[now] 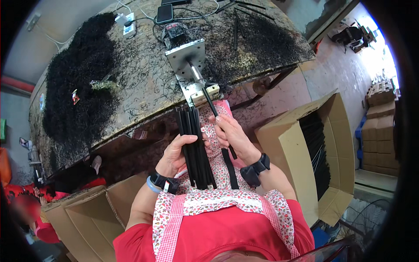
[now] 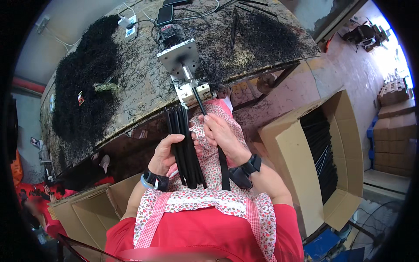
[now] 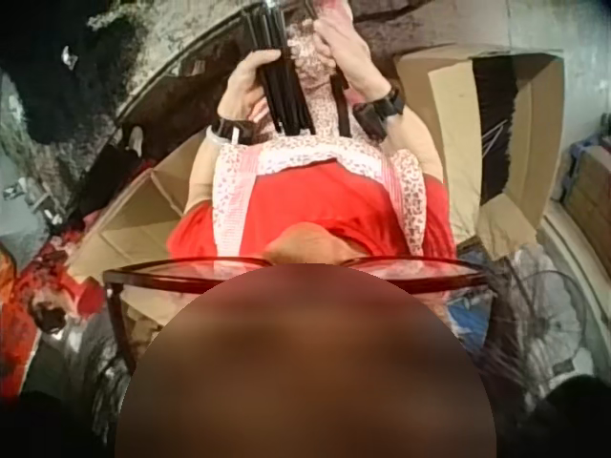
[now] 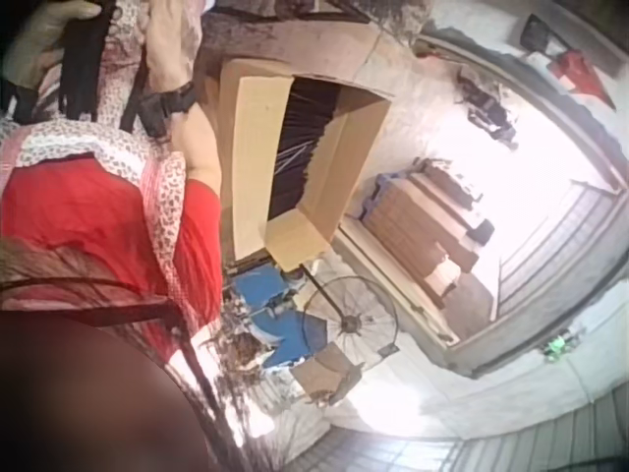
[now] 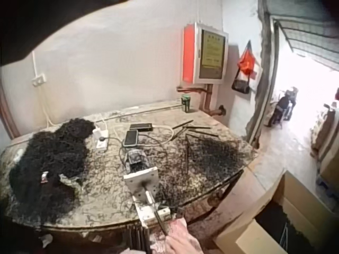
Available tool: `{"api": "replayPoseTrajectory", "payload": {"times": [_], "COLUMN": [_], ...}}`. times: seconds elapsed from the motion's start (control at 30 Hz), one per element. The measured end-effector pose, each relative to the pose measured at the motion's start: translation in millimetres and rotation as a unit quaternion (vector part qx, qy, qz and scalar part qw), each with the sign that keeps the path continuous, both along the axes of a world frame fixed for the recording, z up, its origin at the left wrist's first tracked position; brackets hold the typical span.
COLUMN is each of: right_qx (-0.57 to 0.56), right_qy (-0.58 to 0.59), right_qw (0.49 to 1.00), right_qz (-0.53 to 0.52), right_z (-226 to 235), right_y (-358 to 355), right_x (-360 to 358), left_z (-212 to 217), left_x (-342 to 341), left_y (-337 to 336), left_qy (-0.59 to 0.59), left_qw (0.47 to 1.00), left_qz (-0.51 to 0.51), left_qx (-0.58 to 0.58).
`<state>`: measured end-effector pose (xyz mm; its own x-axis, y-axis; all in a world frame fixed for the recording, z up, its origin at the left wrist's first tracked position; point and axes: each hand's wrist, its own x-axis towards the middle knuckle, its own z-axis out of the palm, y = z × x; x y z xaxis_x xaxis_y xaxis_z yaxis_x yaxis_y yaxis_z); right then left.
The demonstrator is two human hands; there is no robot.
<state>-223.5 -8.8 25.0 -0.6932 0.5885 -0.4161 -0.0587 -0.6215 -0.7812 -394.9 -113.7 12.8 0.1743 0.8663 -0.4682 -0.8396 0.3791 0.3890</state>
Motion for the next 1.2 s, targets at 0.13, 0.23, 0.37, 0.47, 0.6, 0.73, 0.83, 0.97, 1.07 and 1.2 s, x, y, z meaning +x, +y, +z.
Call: {"api": "replayPoseTrajectory", "payload": {"times": [0.13, 0.23, 0.37, 0.47, 0.6, 0.73, 0.83, 0.97, 1.07, 1.2], "right_qx": [0.039, 0.030, -0.038, -0.028, 0.000, 0.030, 0.236, 0.483, 0.247, 0.144], "right_qy": [-0.001, -0.008, -0.026, -0.013, -0.005, -0.047, -0.128, -0.199, -0.116, -0.065], "right_qw": [0.999, 0.999, 0.999, 0.999, 1.000, 0.998, 0.963, 0.849, 0.961, 0.987], "right_qz": [-0.008, -0.020, -0.020, -0.013, -0.027, -0.010, -0.034, -0.081, -0.045, -0.028], "right_z": [-3, 1, 12, 9, -1, 2, -8, -17, -13, -10], "right_y": [19, 22, -1, 4, 24, 29, 10, 3, 16, 37], "right_x": [-27, -33, -22, -26, -41, -36, -26, -11, -6, -20], "left_z": [-9, -6, 0, 2, 4, 4, -1, -3, 1, 4], "left_x": [-15, -18, -13, -15, -11, -1, 10, 14, 13, 19], "left_y": [7, 15, 19, 25, 40, 54, 70, 78, 70, 40], "left_qy": [-0.033, 0.075, 0.130, 0.146, 0.194, 0.258, 0.274, 0.241, 0.203, 0.080], "left_qw": [0.998, 0.997, 0.990, 0.987, 0.976, 0.954, 0.948, 0.962, 0.976, 0.994], "left_qz": [0.020, 0.015, 0.055, 0.066, 0.097, 0.152, 0.162, 0.123, 0.075, 0.075], "left_qx": [-0.040, -0.031, -0.012, -0.006, -0.005, 0.004, 0.016, 0.021, 0.012, 0.006]}}
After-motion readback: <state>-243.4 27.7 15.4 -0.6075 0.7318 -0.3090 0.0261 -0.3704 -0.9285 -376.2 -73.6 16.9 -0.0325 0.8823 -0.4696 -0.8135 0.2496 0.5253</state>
